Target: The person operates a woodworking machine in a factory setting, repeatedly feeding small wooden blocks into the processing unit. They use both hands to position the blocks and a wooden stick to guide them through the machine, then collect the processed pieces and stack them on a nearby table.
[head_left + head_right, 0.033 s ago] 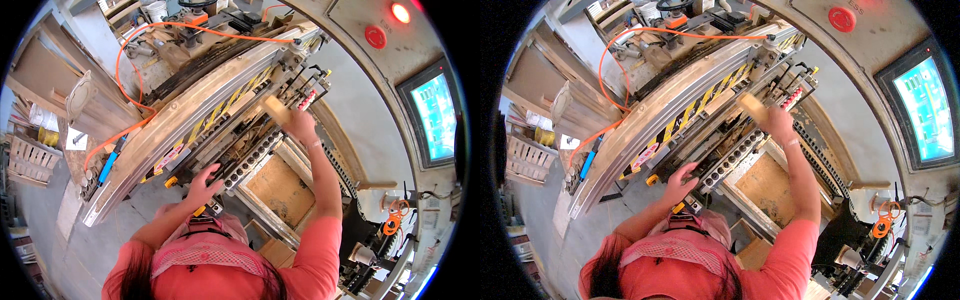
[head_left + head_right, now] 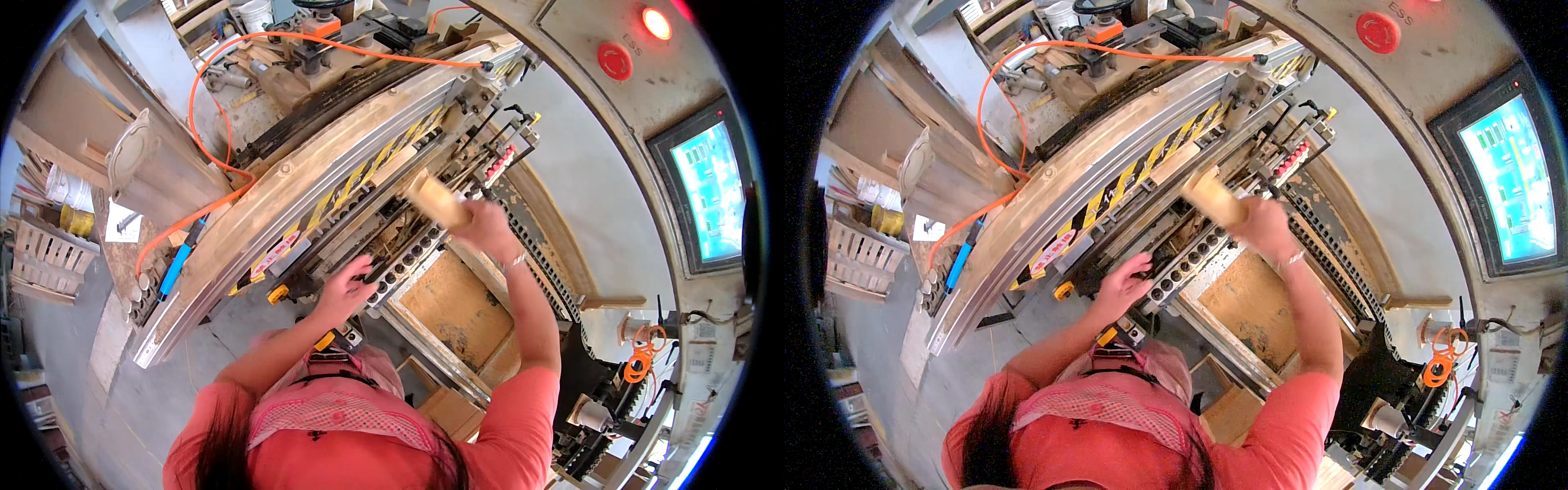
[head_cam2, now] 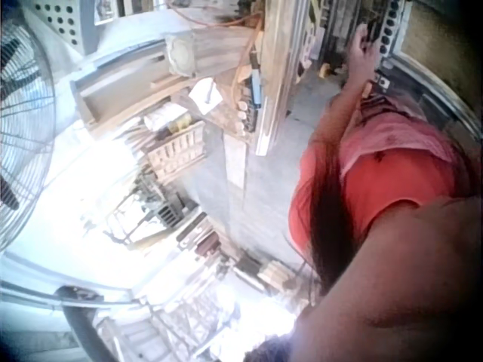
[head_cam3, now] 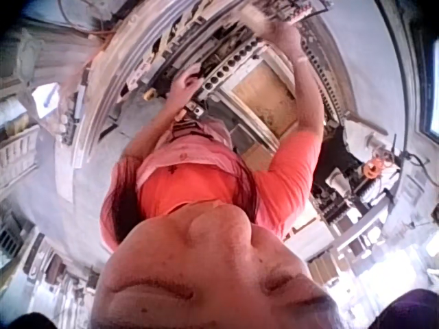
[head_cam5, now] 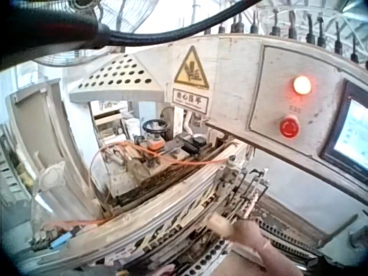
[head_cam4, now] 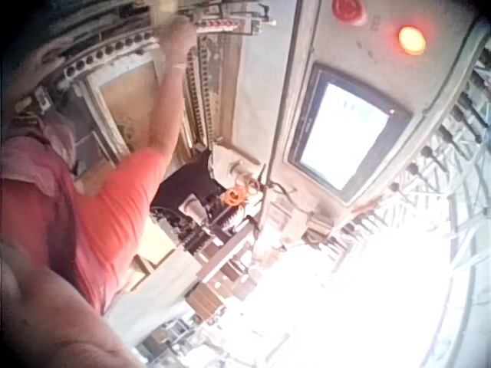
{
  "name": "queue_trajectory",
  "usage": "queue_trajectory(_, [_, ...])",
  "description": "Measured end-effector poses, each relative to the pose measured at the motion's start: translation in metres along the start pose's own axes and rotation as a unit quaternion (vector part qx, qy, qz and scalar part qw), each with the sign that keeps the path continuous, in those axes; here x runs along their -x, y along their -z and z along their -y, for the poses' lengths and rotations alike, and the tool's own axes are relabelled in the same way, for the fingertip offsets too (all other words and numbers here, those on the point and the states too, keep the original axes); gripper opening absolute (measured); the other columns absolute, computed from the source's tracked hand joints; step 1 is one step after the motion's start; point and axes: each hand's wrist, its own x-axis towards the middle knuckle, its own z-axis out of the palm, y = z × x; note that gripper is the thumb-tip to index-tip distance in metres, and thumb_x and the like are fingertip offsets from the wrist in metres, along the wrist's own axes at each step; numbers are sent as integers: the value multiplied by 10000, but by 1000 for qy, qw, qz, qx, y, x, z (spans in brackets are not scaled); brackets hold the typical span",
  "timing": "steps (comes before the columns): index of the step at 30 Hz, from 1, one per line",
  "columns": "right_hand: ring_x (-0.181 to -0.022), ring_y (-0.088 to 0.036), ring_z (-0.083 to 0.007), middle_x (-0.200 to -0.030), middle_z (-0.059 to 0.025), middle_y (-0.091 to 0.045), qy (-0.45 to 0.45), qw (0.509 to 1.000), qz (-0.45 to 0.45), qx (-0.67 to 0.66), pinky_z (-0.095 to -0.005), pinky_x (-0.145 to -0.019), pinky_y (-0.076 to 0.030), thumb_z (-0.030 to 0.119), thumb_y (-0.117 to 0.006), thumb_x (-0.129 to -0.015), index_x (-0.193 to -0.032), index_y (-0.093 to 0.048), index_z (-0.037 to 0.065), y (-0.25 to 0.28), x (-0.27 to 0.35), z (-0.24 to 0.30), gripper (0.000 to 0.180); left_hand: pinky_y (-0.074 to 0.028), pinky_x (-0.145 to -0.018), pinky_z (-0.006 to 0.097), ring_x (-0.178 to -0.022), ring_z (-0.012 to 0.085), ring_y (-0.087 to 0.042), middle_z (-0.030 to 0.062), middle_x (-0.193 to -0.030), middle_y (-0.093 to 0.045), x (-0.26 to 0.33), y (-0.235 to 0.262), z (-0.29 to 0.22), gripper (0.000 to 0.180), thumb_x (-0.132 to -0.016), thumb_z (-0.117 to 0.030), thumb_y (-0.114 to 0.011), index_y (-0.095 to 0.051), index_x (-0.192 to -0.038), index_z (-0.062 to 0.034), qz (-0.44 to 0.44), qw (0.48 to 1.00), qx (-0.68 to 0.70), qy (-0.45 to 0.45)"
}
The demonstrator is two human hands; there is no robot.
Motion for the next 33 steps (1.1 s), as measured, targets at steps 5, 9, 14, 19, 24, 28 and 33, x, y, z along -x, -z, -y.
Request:
queue_trajectory(5, [-647,-599,-201,-734,-125,-626,122,978,94,-144,-316,-610,-472,252,-793,-572,-922,-644,23,-33,74,50,445,-460,-887,295,-1089,160,-523,93,-1237,-510,-31,-38,-9,468,-848,-41,-610,-409,-1270,-11,87,965,240,60])
queue_trajectory(9, [-649,-599,-192,-739,-100,-640,57,977,126,-165,-309,-621,-474,252,-794,-571,-924,-655,21,-24,65,51,443,-483,-859,290,-1040,161,-552,93,-1175,-555,-22,-36,-4,372,-866,-36,-583,-445,-1211,-31,43,969,244,20])
queue_trajectory(14, [-672,-654,-222,-779,-119,-679,-34,998,6,49,-330,-679,-534,266,-786,-606,-931,-676,58,-14,-8,-10,401,-495,-835,320,-1006,195,-582,152,-1069,-605,10,-6,0,255,-910,-119,-518,-474,-1137,-11,-7,980,200,0])
queue_trajectory(19, [-745,-645,-311,-790,-160,-655,-23,983,-57,173,-396,-697,-527,383,-723,-615,-844,-663,39,-25,-86,-43,418,-483,-675,289,-744,153,-596,115,-844,-623,53,18,37,164,-890,-148,-481,-519,-972,-11,-90,974,205,27])
queue_trajectory(24, [-814,-639,-314,-887,-147,-662,-65,981,-41,179,-394,-716,-530,363,-743,-625,-889,-672,54,-44,-116,-56,412,-452,-794,314,-895,166,-566,97,-961,-617,69,15,30,51,-860,-61,-517,-533,-895,-29,-156,987,42,25])
queue_trajectory(28, [-894,-627,-294,-913,-139,-661,-87,984,-14,154,-396,-762,-519,374,-748,-621,-939,-662,64,-41,-122,-52,452,-458,-691,249,-779,80,-547,36,-880,-607,64,12,35,170,-852,-69,-552,-605,-989,18,-165,986,9,-5])
queue_trajectory(33, [-965,-577,-326,-918,-141,-658,-74,980,-91,159,-394,-827,-488,438,-747,-647,-949,-651,28,-50,-112,-56,518,-475,-632,246,-706,83,-563,16,-789,-601,62,10,29,184,-847,-76,-568,-610,-1000,17,-134,990,-29,23])
